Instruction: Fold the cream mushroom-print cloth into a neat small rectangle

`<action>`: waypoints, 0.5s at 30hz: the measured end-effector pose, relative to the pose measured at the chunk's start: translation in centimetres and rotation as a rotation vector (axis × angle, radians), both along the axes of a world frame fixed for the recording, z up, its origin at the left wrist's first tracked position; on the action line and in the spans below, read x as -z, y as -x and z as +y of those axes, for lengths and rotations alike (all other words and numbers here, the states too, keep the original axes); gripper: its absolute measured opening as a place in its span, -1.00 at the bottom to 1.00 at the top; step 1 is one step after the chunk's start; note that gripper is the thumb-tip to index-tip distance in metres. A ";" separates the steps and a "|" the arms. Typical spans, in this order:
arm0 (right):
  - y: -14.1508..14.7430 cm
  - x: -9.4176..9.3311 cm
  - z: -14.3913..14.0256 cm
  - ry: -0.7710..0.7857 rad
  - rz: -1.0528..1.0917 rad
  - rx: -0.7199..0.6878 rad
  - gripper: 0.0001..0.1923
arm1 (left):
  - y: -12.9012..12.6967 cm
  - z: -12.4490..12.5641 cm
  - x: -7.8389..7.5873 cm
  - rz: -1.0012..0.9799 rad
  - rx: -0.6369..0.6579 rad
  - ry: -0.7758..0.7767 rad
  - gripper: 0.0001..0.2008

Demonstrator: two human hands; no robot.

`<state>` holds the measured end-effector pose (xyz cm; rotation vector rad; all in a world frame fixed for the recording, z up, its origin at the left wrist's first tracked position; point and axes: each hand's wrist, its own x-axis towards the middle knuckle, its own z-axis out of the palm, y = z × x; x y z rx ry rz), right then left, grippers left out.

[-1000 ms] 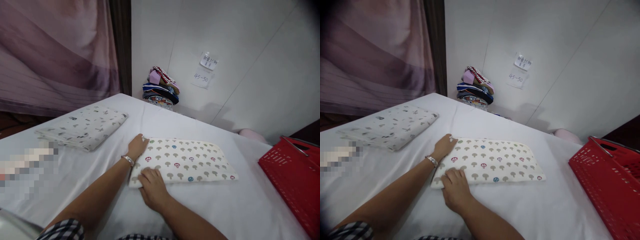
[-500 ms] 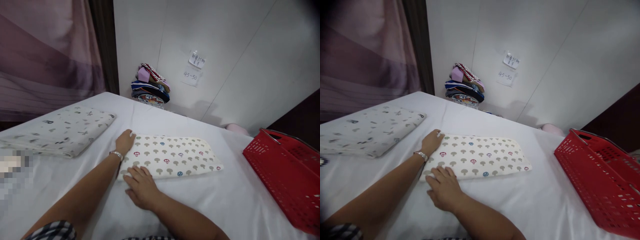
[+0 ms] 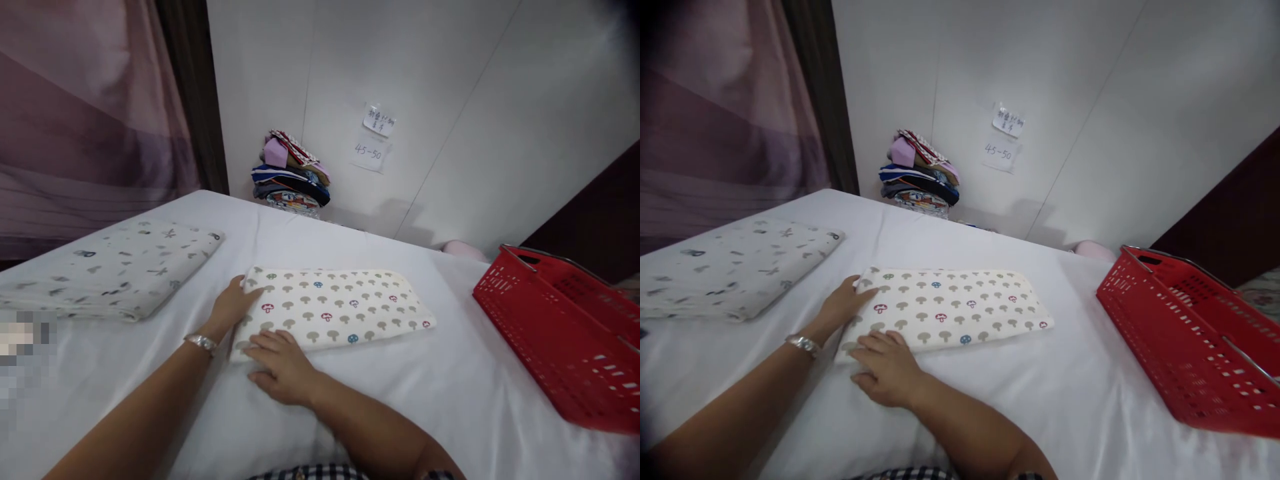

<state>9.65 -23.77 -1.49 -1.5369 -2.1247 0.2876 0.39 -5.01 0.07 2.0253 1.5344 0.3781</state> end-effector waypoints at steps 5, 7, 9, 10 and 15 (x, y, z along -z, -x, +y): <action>-3.3 -1.6 1.5 -0.058 0.032 0.257 -0.53 | 1.7 -3.3 0.2 -0.033 0.004 0.008 -0.27; -4.8 -1.7 2.0 0.018 -0.022 0.360 -0.50 | 1.9 -4.1 0.3 -0.028 0.018 -0.009 -0.28; -5.8 -1.3 2.4 0.123 -0.090 0.399 -0.50 | 1.9 -4.6 0.3 0.002 0.033 -0.037 -0.31; -6.0 -1.0 2.4 0.159 -0.122 0.402 -0.51 | 1.9 -4.7 0.3 0.024 0.041 -0.054 -0.33; -5.6 -0.4 1.7 0.163 -0.195 0.392 -0.57 | 1.6 -4.9 0.0 0.110 0.083 -0.086 -0.38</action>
